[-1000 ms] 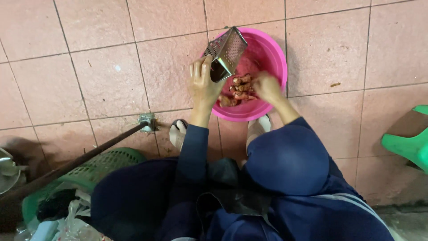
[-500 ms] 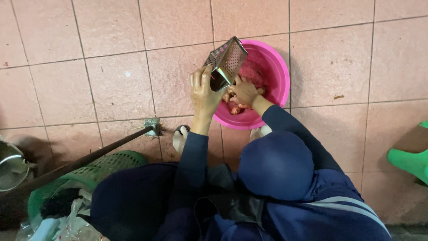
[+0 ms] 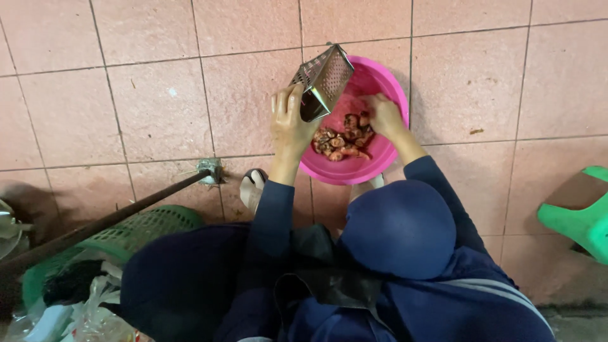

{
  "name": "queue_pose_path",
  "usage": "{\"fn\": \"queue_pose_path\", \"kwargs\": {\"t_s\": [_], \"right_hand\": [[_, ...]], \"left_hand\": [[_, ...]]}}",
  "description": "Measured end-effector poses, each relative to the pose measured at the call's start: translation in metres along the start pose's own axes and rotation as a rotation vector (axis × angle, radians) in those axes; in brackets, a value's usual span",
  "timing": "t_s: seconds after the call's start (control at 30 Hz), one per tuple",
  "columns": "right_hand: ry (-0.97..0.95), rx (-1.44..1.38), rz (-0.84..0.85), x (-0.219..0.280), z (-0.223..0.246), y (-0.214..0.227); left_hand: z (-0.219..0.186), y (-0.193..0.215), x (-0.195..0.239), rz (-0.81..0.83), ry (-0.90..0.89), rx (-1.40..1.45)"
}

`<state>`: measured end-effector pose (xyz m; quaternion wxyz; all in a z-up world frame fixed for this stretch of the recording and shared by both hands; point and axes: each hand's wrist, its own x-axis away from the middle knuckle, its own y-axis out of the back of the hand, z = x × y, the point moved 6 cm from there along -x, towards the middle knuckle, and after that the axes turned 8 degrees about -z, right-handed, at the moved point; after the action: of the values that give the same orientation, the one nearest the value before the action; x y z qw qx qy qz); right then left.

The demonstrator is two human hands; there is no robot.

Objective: Grating turmeric into a pink plastic bowl using a handheld metal grater.

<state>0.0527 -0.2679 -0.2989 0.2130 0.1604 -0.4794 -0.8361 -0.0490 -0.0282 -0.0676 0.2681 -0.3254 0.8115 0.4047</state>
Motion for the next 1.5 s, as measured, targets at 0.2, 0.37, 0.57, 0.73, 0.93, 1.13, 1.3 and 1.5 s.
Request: {"fn": "queue_pose_path", "kwargs": {"t_s": [0.2, 0.37, 0.57, 0.73, 0.93, 1.13, 1.3, 1.5], "right_hand": [[-0.313, 0.197, 0.388, 0.016, -0.027, -0.044], [-0.257, 0.058, 0.261, 0.020, -0.034, -0.059], [-0.239, -0.738, -0.185, 0.042, 0.001, 0.073], [-0.325, -1.285, -0.260, 0.047, 0.018, 0.109], [-0.281, -0.989, -0.170, 0.054, 0.027, 0.078], [-0.143, -0.808, 0.240, 0.070, 0.078, 0.026], [0.041, 0.006, 0.083, 0.062, 0.026, -0.011], [0.318, 0.182, -0.118, 0.056, 0.085, -0.018]], "left_hand": [[-0.006, -0.011, 0.011, 0.135, -0.060, 0.010], [-0.013, -0.018, 0.021, 0.216, -0.108, 0.008], [-0.006, -0.020, 0.038, 0.277, -0.102, 0.028], [0.022, -0.034, 0.071, 0.280, -0.081, 0.053], [0.040, -0.033, 0.093, 0.258, -0.024, 0.062], [0.034, -0.036, 0.089, 0.293, -0.011, 0.027], [0.032, -0.035, 0.082, 0.284, 0.006, 0.019], [0.033, -0.036, 0.085, 0.303, -0.003, -0.053]]}}
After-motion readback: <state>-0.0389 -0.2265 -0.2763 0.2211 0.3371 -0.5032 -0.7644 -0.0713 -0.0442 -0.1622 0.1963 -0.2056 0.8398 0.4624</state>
